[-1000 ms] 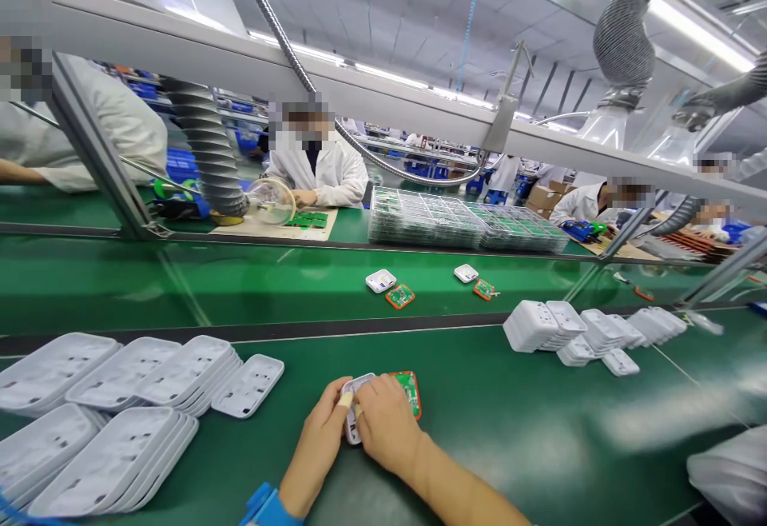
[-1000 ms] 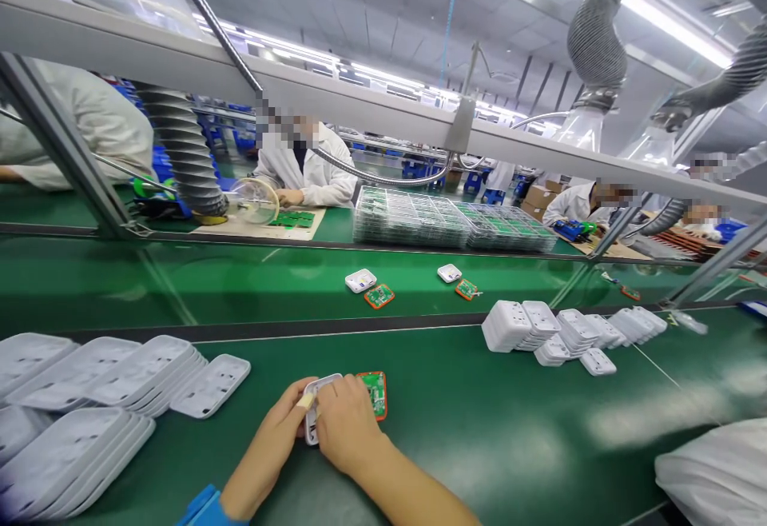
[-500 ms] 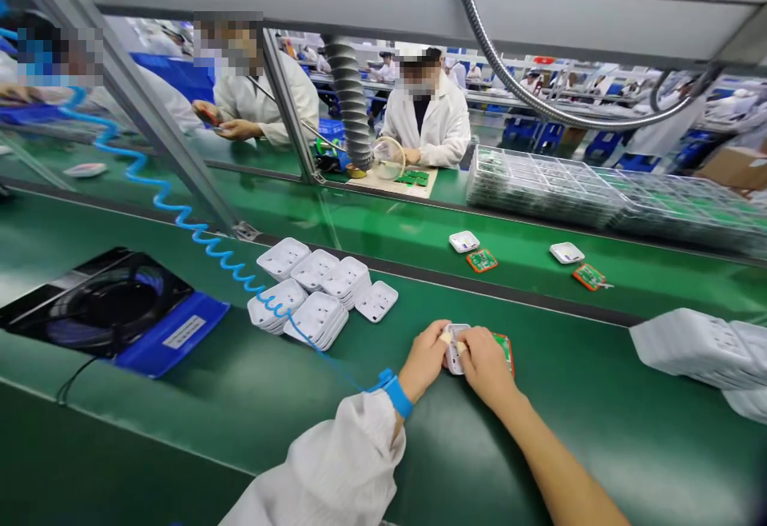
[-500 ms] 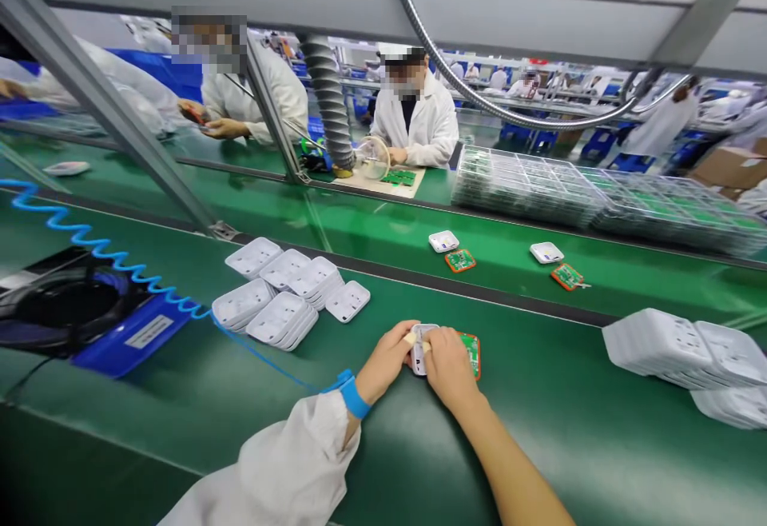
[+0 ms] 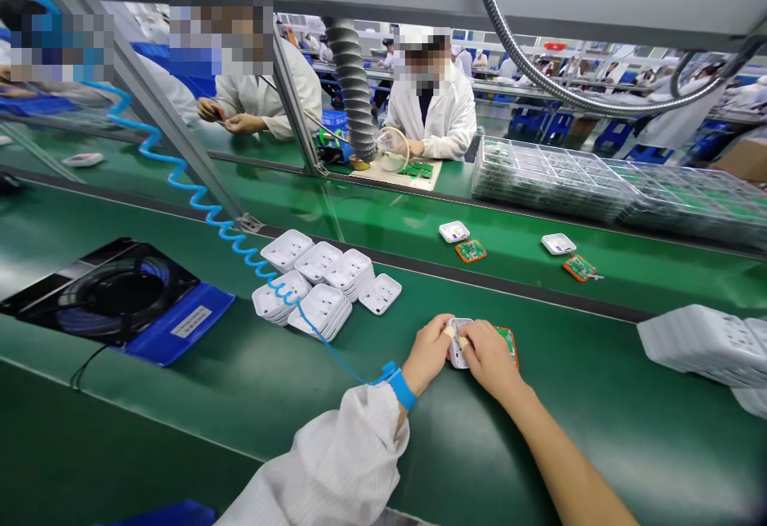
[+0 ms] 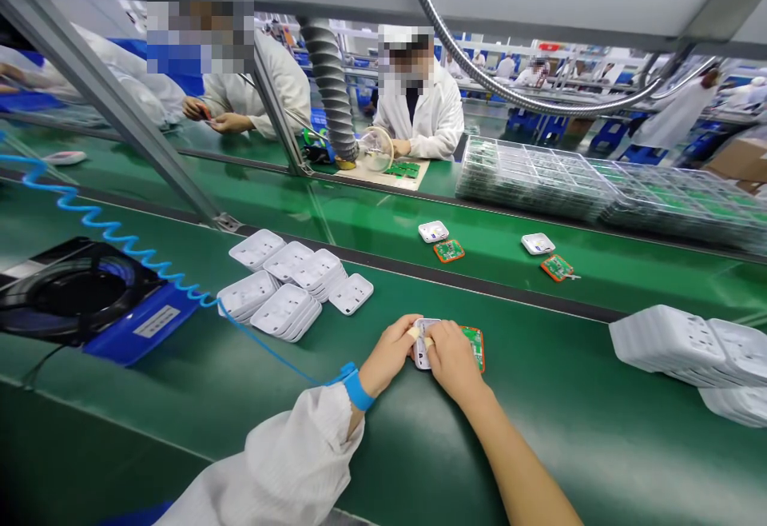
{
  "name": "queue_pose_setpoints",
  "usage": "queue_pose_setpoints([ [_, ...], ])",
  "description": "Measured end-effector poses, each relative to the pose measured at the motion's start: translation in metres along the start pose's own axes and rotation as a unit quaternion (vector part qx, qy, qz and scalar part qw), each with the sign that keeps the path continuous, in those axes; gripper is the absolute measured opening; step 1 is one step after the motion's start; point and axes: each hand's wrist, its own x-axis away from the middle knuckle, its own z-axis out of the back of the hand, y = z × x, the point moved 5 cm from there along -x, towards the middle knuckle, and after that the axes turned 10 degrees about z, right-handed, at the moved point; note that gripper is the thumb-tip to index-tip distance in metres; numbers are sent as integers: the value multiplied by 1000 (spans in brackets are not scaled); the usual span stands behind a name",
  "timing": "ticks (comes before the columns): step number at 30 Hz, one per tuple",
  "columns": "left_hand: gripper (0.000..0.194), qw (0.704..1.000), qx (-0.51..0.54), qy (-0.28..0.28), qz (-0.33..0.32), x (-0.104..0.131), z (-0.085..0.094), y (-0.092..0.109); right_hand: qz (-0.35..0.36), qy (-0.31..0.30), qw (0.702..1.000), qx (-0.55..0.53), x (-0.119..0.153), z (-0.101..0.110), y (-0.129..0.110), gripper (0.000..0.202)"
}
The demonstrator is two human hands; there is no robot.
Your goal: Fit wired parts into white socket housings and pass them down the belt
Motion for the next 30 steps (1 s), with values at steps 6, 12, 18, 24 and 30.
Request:
queue_pose_setpoints([
  [6, 27, 999, -43, 23, 1, 4, 2, 4, 12, -20, 1000, 8, 0, -5, -5, 16],
  [12, 27, 996, -76, 25, -45, -1, 8, 5, 15, -12, 1000, 18, -1, -4, -5, 15],
  [18, 38, 995, -77, 54, -31, -15, 24, 5, -17, -25, 995, 93, 1, 4, -3, 6],
  [24, 41, 991, -128, -5, -49, -19, 28, 10, -31, -27, 993, 112, 0, -3, 1, 4],
  [30, 44, 984, -137, -78, -84, -13, 21, 17, -151, 6, 987, 54, 2, 13, 11, 58],
])
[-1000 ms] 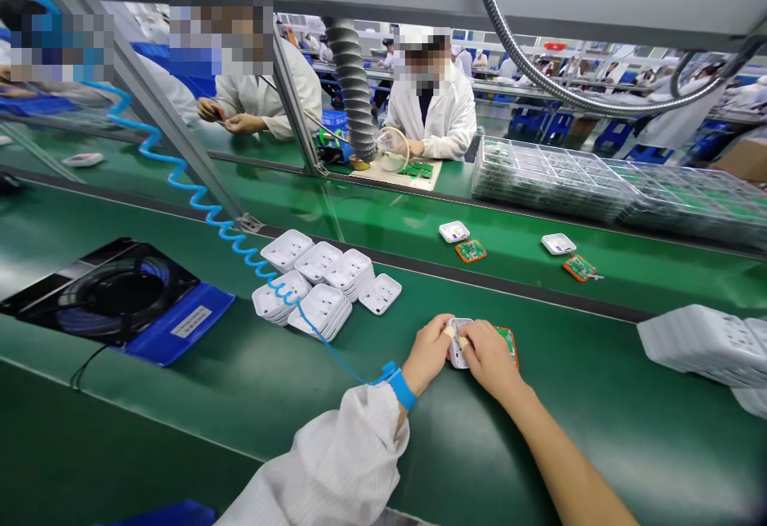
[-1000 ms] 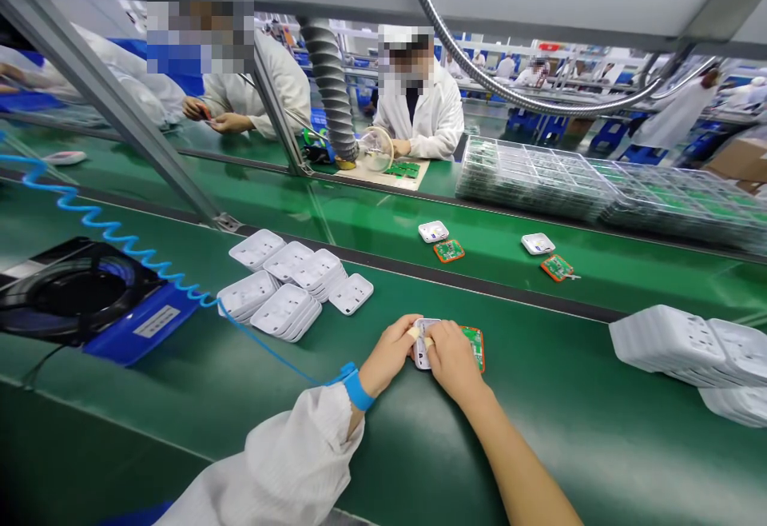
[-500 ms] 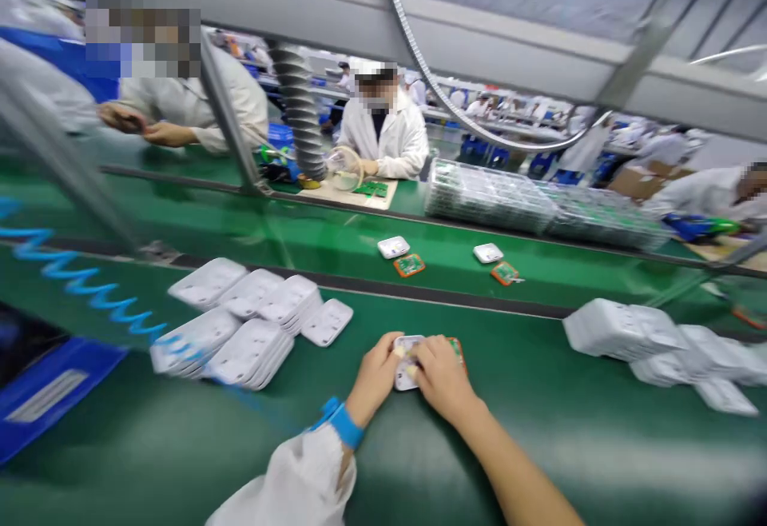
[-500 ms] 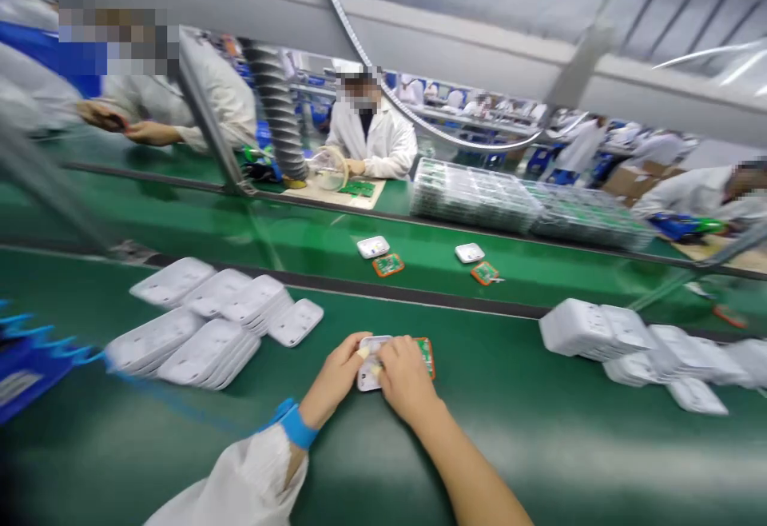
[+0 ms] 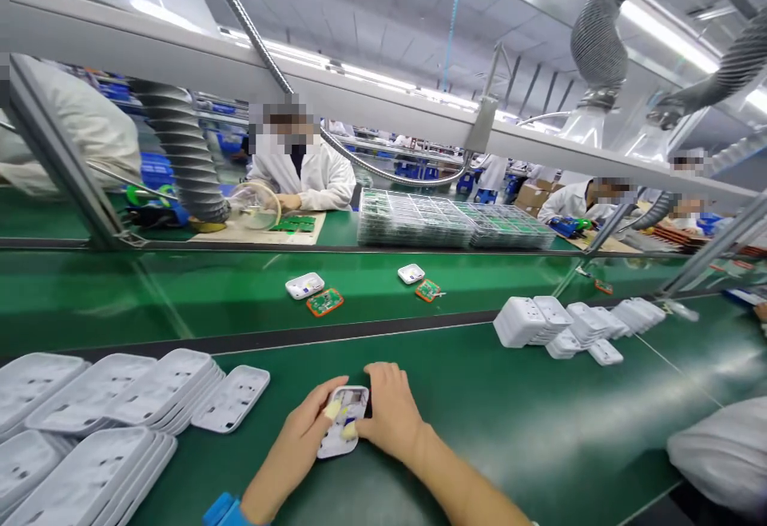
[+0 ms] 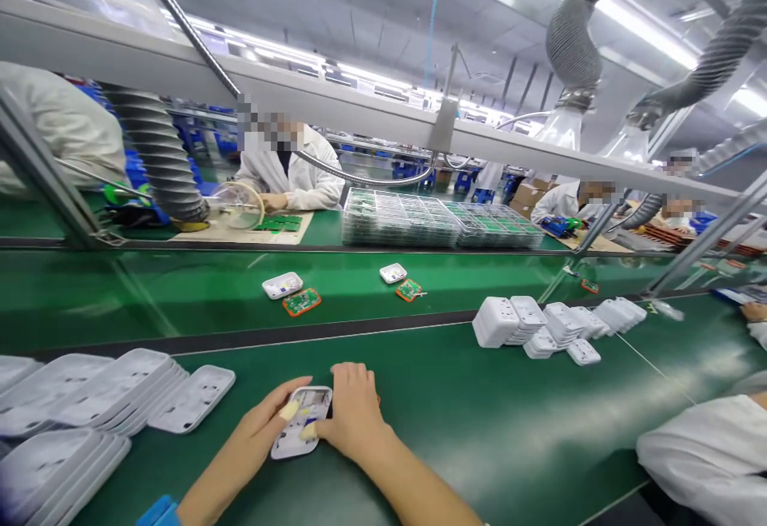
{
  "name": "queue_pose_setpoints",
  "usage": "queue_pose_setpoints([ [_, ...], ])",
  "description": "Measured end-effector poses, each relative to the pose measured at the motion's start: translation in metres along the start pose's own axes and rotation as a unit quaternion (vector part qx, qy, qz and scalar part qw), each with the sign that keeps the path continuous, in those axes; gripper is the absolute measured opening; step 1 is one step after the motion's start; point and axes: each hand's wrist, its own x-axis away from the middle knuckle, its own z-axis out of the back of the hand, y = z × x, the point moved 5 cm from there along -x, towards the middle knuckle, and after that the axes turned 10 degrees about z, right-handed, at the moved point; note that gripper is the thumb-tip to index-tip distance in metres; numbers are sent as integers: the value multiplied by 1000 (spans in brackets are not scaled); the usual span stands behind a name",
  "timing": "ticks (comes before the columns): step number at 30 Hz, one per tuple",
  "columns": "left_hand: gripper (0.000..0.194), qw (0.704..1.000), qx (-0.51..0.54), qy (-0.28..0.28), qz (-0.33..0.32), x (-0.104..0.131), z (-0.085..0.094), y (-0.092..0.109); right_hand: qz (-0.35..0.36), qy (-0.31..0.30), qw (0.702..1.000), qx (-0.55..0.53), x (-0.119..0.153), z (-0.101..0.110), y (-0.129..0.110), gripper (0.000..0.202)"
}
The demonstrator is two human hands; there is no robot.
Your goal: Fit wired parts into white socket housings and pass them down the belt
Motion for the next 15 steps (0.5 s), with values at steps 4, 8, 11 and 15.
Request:
queue_pose_setpoints([
  [4, 42, 1000, -9, -7, -1, 4, -6, 6, 87, -105, 990, -44, 2, -6, -5, 44],
  [8, 39, 1000, -23, -1, 0, 7, -10, 14, 82, -134, 987, -31, 1, -8, -8, 32],
  [11, 35, 999, -29, 15, -10, 8, -12, 18, 50, -123, 990, -54, 1, -9, -11, 28],
  [15, 36, 998, -24, 60, 8, 8, -11, 11, -5, -117, 976, -184, 2, -20, -1, 30],
])
